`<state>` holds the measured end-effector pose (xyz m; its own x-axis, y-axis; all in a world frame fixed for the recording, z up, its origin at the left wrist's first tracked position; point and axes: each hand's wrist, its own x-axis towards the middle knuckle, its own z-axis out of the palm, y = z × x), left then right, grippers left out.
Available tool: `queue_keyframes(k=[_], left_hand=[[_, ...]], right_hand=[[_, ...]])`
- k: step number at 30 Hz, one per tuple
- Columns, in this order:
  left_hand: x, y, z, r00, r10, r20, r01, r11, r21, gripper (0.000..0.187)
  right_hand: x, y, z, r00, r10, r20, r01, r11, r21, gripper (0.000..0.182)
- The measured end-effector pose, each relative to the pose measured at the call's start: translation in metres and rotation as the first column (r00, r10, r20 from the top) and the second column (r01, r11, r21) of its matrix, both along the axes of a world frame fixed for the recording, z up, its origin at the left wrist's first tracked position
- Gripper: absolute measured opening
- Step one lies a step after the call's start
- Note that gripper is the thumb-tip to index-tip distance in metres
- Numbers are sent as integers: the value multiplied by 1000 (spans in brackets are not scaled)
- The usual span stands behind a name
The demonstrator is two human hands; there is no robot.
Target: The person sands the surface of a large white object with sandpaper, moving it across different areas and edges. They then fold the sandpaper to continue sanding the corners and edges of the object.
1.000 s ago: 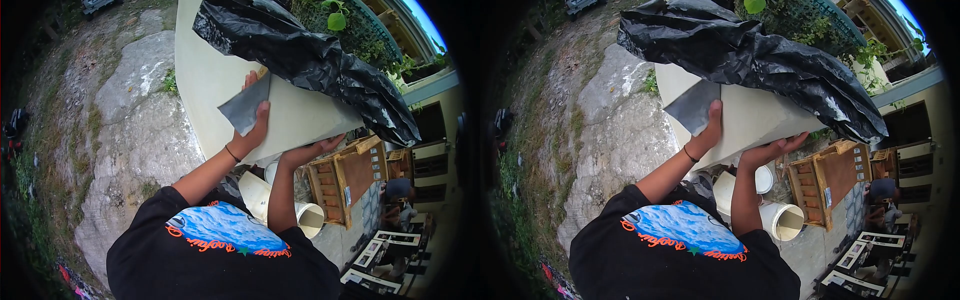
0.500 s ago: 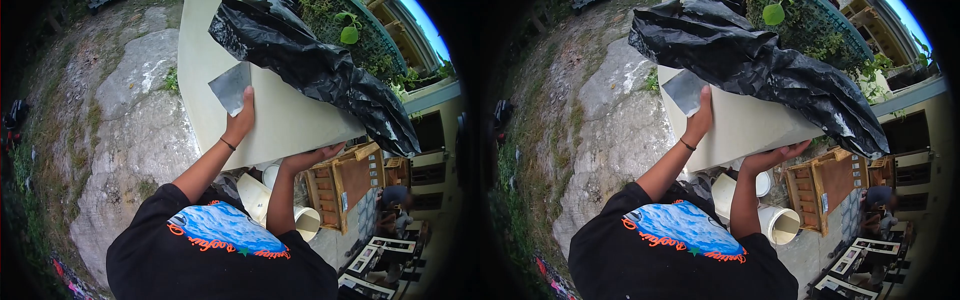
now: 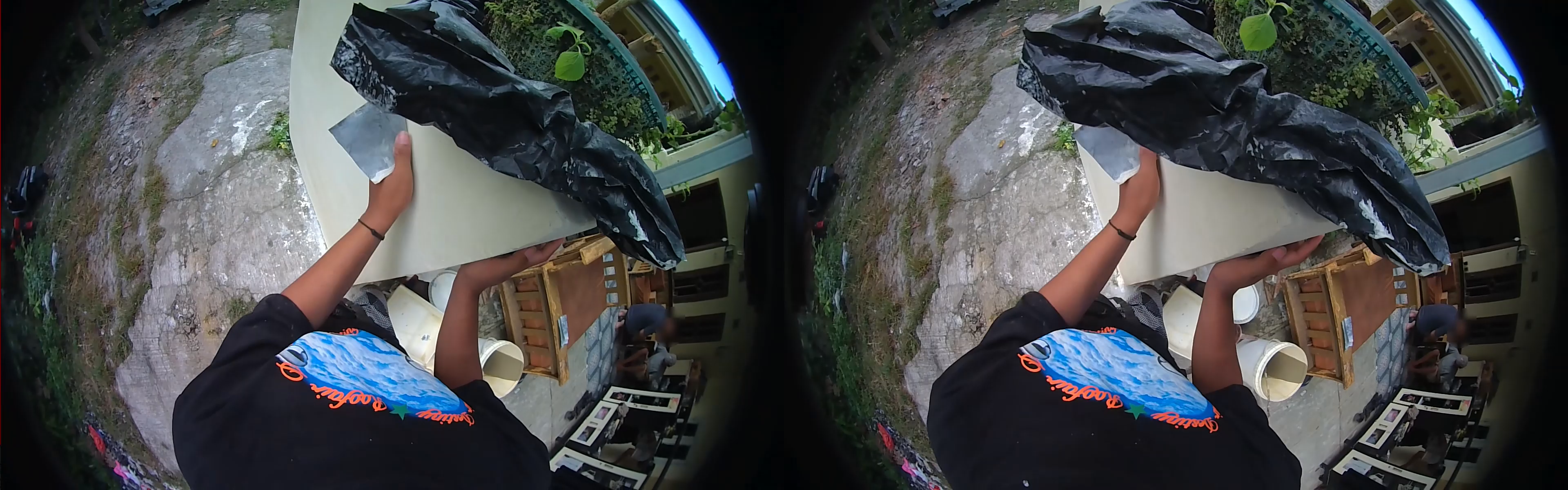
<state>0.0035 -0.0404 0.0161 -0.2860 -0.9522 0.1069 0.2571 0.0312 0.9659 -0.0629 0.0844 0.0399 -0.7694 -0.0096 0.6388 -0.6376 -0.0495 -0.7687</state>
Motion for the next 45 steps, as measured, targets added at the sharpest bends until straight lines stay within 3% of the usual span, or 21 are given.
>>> queue_keyframes(k=[3, 5, 7, 10, 13, 15, 16, 18, 19, 21, 24, 25, 27, 28, 31, 33, 35, 40, 43, 44, 45], left_hand=[[1, 22, -5, 996, -78, -31, 78, 997, 6, 52], [7, 60, -10, 989, -108, -101, 55, 904, -424, 53], [22, 75, -12, 991, -102, 92, 137, 705, -696, 52], [9, 50, -18, 994, -112, 0, 91, 805, -586, 46], [-3, 6, -8, 994, -78, 79, 89, 987, -133, 48], [-13, -18, -6, 993, 110, -49, -119, 958, -262, 52], [-2, -17, 4, 998, -63, 14, 64, 996, -62, 50], [-9, 6, -16, 998, -61, -2, 59, 985, -161, 50], [-8, 21, -24, 998, -58, -15, 53, 966, -252, 50], [11, 54, -14, 997, -7, 71, 50, 772, -633, 52], [10, 42, -20, 999, 11, 53, 28, 742, -670, 51], [5, 26, -19, 999, -20, 34, 37, 780, -625, 51], [-3, 0, -14, 999, -40, -2, 39, 975, -217, 42], [-10, -18, -10, 994, 84, -70, -98, 970, -224, 44], [-7, -34, -6, 993, 34, -116, -55, 981, -185, 41], [-3, -2, -8, 989, 47, -140, -77, 974, -214, 39], [10, 20, -12, 1000, -19, -15, 13, 934, -357, 51], [-2, -24, -21, 994, 100, -45, -110, 891, -440, 36], [-9, -64, -27, 963, 64, 260, 28, 942, -336, 38], [-12, -54, -31, 963, 58, 262, 34, 942, -333, 38], [-6, -32, -16, 996, 16, 90, 10, 960, -281, 39]], right_hand=[[-5, 4, -3, 1000, -12, -12, 12, 1000, 21, 74], [-2, 3, -4, 1000, -6, -16, 6, 999, 43, 73], [0, -1, 1, 997, 72, 3, -72, 994, -79, 71], [-3, 1, -3, 997, 54, -60, -56, 998, -30, 70], [-3, 1, -2, 997, 4, -74, -2, 1000, 26, 71], [-2, 2, -3, 999, -26, -46, 28, 999, 47, 71], [-4, 2, -4, 996, -57, -62, 62, 995, 82, 74], [-4, 0, -1, 993, -83, -86, 92, 990, 109, 78], [-1, -1, 1, 999, 7, -35, -7, 1000, 0, 74], [3, -1, 2, 994, 110, 5, -108, 987, -115, 70], [2, -3, 4, 991, 121, -59, -126, 988, -89, 68], [0, -2, 2, 991, 121, -59, -125, 989, -82, 68], [-6, -1, -5, 996, -61, -66, 65, 996, 60, 78], [-6, 0, -5, 996, -63, -63, 66, 996, 59, 78], [-6, 3, -5, 992, -79, -103, 94, 985, 147, 76], [-6, 2, -5, 996, 68, -57, -72, 995, -62, 79], [-3, 1, -3, 998, 40, -56, -41, 999, -20, 76], [-1, -2, 2, 996, -4, -91, 8, 999, 52, 74], [-3, -1, -3, 993, -46, -112, 53, 997, 59, 74], [-6, 1, -7, 985, -81, -149, 98, 990, 106, 75], [-8, 1, -8, 975, -113, -190, 142, 979, 146, 75]])
